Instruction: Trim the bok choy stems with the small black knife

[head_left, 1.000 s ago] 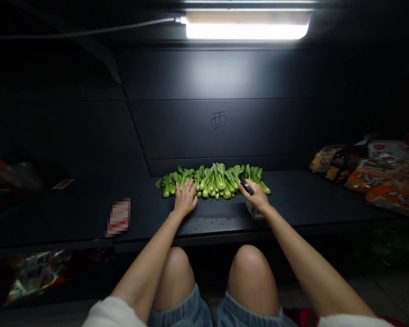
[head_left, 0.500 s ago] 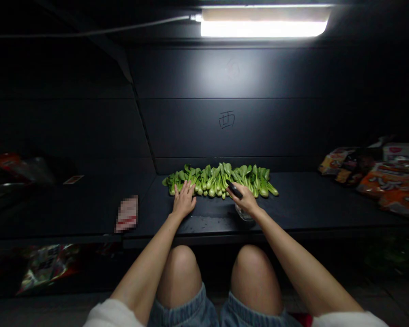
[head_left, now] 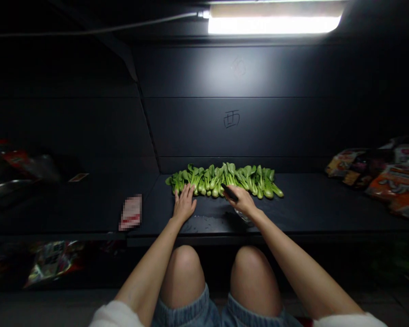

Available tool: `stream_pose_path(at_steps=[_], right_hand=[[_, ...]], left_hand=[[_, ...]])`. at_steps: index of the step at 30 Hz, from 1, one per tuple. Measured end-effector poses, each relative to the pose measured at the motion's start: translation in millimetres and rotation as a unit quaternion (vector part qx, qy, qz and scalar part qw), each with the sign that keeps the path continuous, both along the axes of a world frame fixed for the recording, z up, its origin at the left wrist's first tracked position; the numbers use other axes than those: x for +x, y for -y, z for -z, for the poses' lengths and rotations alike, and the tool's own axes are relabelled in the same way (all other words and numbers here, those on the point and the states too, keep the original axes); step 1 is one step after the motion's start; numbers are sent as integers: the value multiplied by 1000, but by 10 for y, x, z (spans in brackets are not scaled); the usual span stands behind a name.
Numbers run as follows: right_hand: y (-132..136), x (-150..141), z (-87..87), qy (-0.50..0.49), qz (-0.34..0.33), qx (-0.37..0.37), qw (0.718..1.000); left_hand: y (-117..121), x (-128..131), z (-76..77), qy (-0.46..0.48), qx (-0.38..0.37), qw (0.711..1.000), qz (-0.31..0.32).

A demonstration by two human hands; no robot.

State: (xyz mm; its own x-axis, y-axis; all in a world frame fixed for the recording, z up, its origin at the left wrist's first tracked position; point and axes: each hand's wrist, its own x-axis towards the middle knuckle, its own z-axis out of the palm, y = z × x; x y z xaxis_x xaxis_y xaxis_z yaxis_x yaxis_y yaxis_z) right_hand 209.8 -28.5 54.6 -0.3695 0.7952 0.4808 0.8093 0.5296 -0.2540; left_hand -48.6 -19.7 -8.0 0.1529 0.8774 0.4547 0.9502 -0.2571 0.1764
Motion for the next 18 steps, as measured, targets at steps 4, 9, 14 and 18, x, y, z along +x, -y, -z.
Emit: stream_pose_path(at_steps=[4, 9, 14, 18], right_hand=[[1, -31, -16, 22, -24, 2, 999], [24, -125, -16, 63, -10, 14, 998], [32, -199, -5, 96, -11, 17, 995], [-5, -260, 6, 82, -30, 20, 996]], left_hand=[[-14, -18, 70, 22, -7, 1000, 4], [-34, -35, 110, 29, -2, 1000, 2], [-43, -88, 100, 27, 4, 1000, -11], [-38, -236, 66, 21, 2, 999, -26]])
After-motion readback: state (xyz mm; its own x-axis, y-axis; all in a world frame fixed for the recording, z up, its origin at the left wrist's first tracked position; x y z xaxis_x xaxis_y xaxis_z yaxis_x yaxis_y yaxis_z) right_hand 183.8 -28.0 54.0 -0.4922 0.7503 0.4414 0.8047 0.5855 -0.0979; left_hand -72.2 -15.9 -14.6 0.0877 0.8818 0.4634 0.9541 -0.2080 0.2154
